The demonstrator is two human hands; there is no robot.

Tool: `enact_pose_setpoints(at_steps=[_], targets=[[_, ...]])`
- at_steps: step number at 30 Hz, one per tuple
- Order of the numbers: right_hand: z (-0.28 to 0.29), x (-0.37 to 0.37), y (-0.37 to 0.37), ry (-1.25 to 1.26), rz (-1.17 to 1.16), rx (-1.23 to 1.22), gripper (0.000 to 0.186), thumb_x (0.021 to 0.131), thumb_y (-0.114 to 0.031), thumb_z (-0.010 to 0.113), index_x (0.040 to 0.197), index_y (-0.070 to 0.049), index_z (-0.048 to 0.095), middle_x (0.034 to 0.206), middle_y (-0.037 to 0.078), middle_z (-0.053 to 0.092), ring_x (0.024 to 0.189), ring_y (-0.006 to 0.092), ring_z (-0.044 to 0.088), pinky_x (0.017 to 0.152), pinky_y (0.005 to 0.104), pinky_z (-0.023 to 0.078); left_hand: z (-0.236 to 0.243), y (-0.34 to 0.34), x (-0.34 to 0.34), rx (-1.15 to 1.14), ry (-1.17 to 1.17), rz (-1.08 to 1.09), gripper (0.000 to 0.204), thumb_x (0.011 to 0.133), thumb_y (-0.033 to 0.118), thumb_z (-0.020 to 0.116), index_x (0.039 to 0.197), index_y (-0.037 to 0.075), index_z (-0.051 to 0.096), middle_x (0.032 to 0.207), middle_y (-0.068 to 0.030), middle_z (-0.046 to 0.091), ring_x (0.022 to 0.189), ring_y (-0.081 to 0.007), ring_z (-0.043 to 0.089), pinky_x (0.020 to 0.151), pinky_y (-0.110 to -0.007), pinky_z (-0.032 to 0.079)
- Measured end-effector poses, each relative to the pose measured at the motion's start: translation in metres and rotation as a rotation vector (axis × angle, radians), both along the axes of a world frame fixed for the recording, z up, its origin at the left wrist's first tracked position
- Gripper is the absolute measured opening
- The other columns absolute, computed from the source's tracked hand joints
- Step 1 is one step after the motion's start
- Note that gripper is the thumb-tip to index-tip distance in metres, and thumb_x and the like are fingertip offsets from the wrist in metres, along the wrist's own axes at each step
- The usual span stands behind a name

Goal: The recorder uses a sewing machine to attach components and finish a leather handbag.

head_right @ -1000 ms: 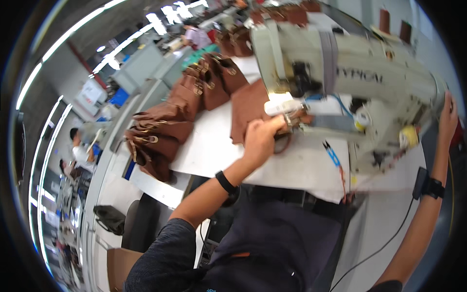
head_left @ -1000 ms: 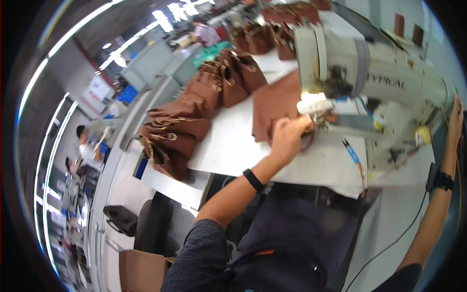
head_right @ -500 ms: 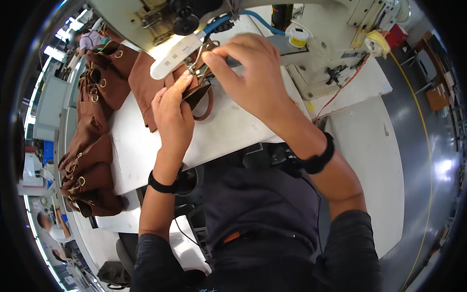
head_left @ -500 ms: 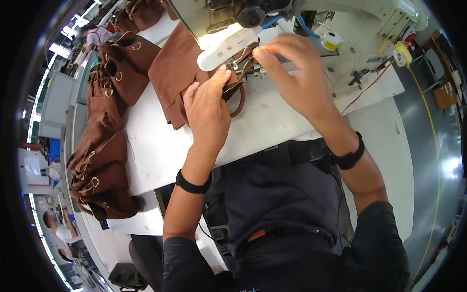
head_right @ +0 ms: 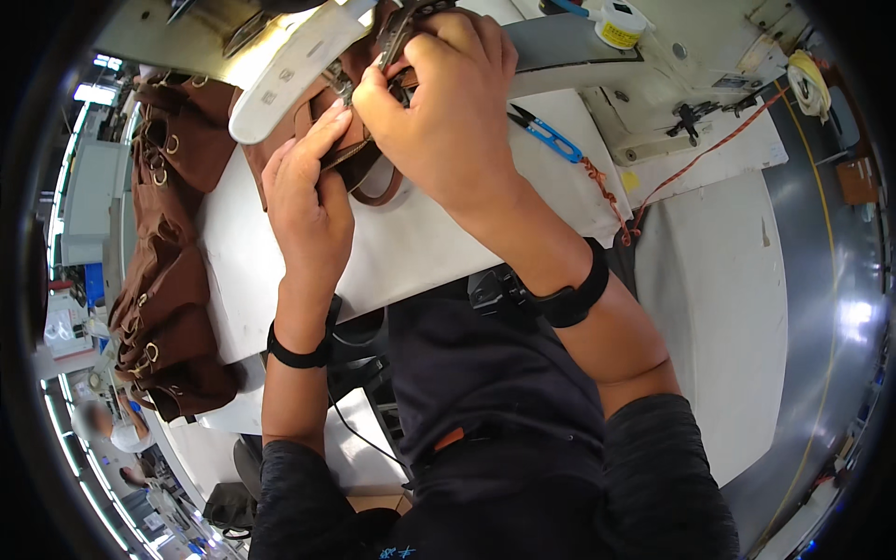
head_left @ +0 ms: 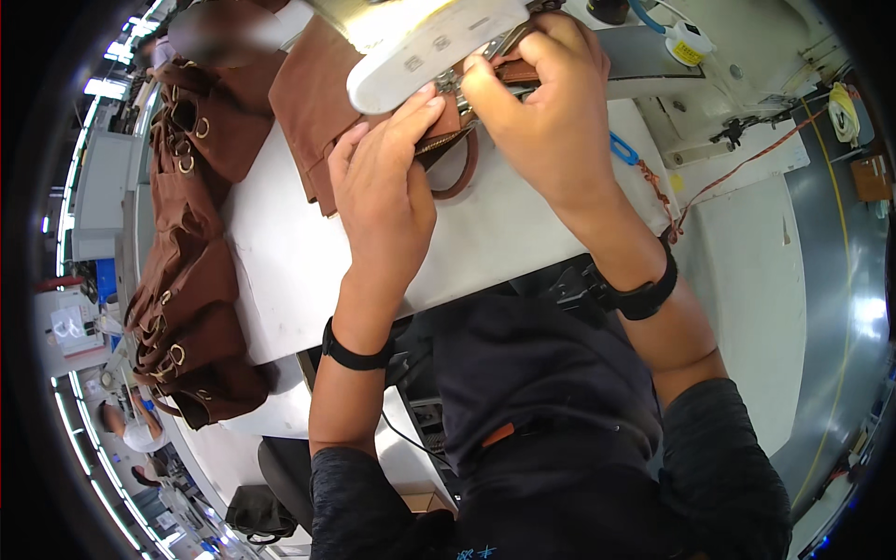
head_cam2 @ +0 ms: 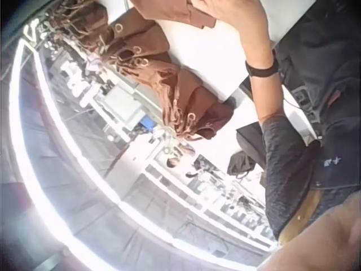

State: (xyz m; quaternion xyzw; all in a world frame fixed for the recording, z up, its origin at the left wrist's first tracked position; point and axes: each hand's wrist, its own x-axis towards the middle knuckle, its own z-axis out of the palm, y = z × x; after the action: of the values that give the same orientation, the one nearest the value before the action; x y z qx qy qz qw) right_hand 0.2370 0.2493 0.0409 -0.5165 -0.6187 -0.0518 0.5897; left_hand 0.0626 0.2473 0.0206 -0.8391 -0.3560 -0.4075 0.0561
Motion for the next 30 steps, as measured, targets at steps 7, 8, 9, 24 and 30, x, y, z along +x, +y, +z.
enact_pose_setpoints(at_steps=[7, 8, 9, 24, 30], targets=[[-0.008, 0.003, -0.004, -0.066, -0.169, 0.143, 0.016, 0.087, -0.013, 0.071, 0.085, 0.001, 0.064, 0.095, 0.015, 0.066, 0.094, 0.0296, 0.063, 0.083, 0.0424, 0.049, 0.0, -0.004, 0.004, 0.056, -0.001, 0.017, 0.047, 0.084, -0.014, 0.054, 0.122, 0.01, 0.068, 0.127, -0.002, 0.073, 0.111, -0.0156, 0.068, 0.103, -0.036, 0.042], [-0.013, 0.013, -0.012, -0.066, -0.165, 0.211, 0.014, 0.087, -0.013, 0.072, 0.089, 0.0, 0.068, 0.088, 0.011, 0.067, 0.085, 0.0265, 0.064, 0.078, 0.0394, 0.05, 0.003, -0.006, 0.006, 0.045, -0.006, 0.031, 0.048, 0.084, -0.014, 0.053, 0.122, 0.01, 0.068, 0.127, -0.002, 0.073, 0.111, -0.0152, 0.068, 0.102, -0.035, 0.042], [-0.017, 0.017, -0.019, -0.064, -0.157, 0.278, 0.014, 0.086, -0.013, 0.073, 0.094, -0.001, 0.072, 0.081, 0.008, 0.069, 0.076, 0.0233, 0.064, 0.072, 0.0363, 0.05, 0.005, -0.009, 0.007, 0.033, -0.01, 0.05, 0.048, 0.084, -0.014, 0.053, 0.121, 0.01, 0.069, 0.126, -0.002, 0.073, 0.111, -0.0147, 0.069, 0.101, -0.034, 0.042], [-0.03, -0.042, -0.039, 1.164, 0.553, -0.372, 0.021, 0.096, -0.02, 0.072, 0.092, 0.0, 0.068, 0.072, 0.003, 0.067, 0.058, 0.0028, 0.054, 0.05, 0.0199, 0.04, -0.004, -0.01, 0.012, 0.071, -0.008, 0.099, 0.047, 0.084, -0.011, 0.055, 0.125, 0.008, 0.067, 0.126, -0.0038, 0.073, 0.11, -0.0138, 0.069, 0.097, -0.033, 0.04], [-0.028, -0.043, -0.034, 1.204, 0.54, -0.332, 0.019, 0.095, -0.018, 0.073, 0.091, 0.0, 0.067, 0.07, 0.002, 0.066, 0.054, 0.0024, 0.051, 0.048, 0.0204, 0.038, -0.004, -0.01, 0.015, 0.046, -0.07, 0.108, 0.045, 0.083, -0.012, 0.054, 0.121, 0.007, 0.069, 0.121, -0.0043, 0.075, 0.107, -0.0142, 0.07, 0.095, -0.033, 0.04]])
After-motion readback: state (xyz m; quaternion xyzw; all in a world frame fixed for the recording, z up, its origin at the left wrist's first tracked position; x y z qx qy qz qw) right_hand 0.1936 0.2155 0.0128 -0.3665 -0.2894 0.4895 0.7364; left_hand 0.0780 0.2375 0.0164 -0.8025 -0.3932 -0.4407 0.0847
